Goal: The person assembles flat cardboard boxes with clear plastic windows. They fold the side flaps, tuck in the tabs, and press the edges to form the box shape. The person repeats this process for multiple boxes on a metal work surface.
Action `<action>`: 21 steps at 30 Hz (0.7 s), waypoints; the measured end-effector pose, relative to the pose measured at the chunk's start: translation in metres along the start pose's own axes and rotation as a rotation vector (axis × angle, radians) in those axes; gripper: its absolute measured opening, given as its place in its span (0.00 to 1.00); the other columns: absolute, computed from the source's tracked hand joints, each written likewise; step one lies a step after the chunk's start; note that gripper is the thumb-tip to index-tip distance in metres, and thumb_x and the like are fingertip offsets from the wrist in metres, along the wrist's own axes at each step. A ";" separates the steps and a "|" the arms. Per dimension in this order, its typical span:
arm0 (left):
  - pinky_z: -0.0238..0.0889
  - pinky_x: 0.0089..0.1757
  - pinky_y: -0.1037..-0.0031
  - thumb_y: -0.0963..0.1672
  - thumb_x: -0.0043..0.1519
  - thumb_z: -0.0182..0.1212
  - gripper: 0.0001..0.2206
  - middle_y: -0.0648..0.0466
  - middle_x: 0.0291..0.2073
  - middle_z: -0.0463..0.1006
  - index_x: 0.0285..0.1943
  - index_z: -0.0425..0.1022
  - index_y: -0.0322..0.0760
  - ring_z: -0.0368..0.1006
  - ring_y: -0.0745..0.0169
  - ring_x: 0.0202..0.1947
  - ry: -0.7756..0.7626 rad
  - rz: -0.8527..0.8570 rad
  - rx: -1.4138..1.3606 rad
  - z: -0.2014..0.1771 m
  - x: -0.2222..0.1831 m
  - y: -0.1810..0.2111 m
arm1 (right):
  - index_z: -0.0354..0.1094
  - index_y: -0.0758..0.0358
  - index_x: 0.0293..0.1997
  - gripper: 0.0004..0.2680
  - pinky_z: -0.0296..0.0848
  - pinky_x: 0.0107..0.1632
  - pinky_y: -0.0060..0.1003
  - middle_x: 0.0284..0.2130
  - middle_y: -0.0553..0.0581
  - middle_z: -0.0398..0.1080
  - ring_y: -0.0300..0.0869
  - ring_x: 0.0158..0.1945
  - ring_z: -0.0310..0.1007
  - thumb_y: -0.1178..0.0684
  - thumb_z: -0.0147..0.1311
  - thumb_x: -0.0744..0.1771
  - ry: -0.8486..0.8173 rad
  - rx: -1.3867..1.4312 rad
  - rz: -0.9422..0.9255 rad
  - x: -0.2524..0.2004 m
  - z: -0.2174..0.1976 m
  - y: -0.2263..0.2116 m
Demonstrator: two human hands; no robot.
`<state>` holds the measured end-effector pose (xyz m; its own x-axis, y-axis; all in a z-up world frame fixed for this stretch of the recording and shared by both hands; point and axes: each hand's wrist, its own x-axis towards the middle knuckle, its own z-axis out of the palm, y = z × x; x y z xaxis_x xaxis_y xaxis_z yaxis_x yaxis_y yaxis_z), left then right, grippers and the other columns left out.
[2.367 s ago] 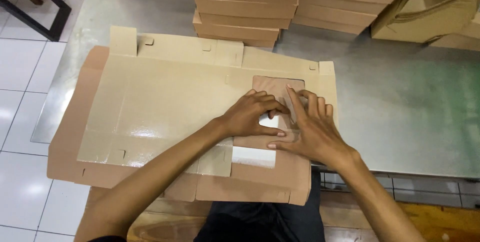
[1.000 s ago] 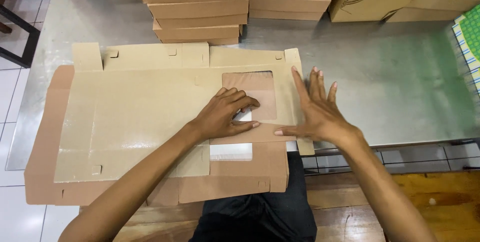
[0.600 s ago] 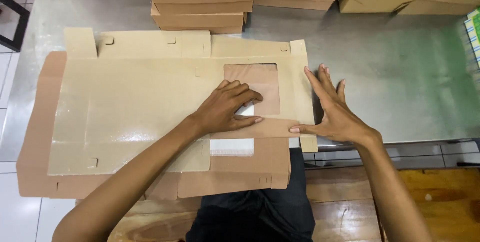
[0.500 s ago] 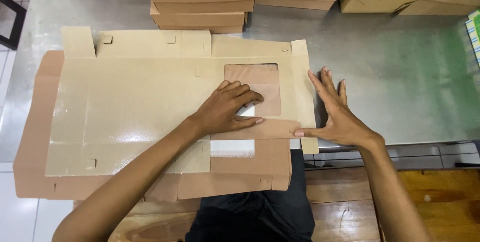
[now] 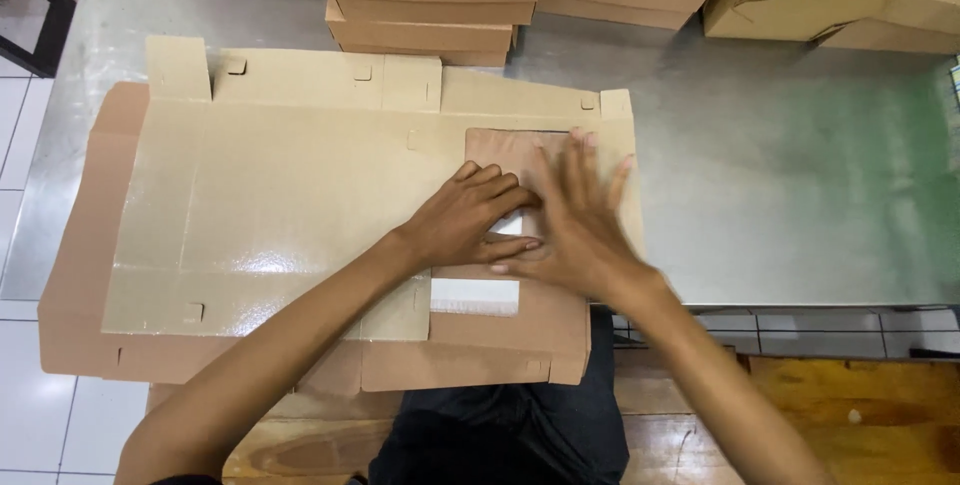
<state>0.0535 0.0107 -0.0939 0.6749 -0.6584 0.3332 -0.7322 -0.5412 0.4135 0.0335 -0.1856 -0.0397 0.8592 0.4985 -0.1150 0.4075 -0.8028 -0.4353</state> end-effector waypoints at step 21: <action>0.59 0.47 0.62 0.39 0.59 0.62 0.13 0.48 0.44 0.75 0.51 0.73 0.40 0.71 0.48 0.42 -0.287 0.192 0.190 -0.035 -0.046 0.090 | 0.60 0.67 0.67 0.24 0.60 0.60 0.57 0.60 0.65 0.62 0.59 0.61 0.58 0.54 0.49 0.62 0.084 -0.135 -0.092 0.088 -0.045 0.087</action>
<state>-0.0403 0.0100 -0.0420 0.4902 -0.8622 0.1277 -0.8650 -0.4632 0.1930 0.1581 -0.2261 -0.0473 0.8367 0.5476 -0.0031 0.5187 -0.7943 -0.3164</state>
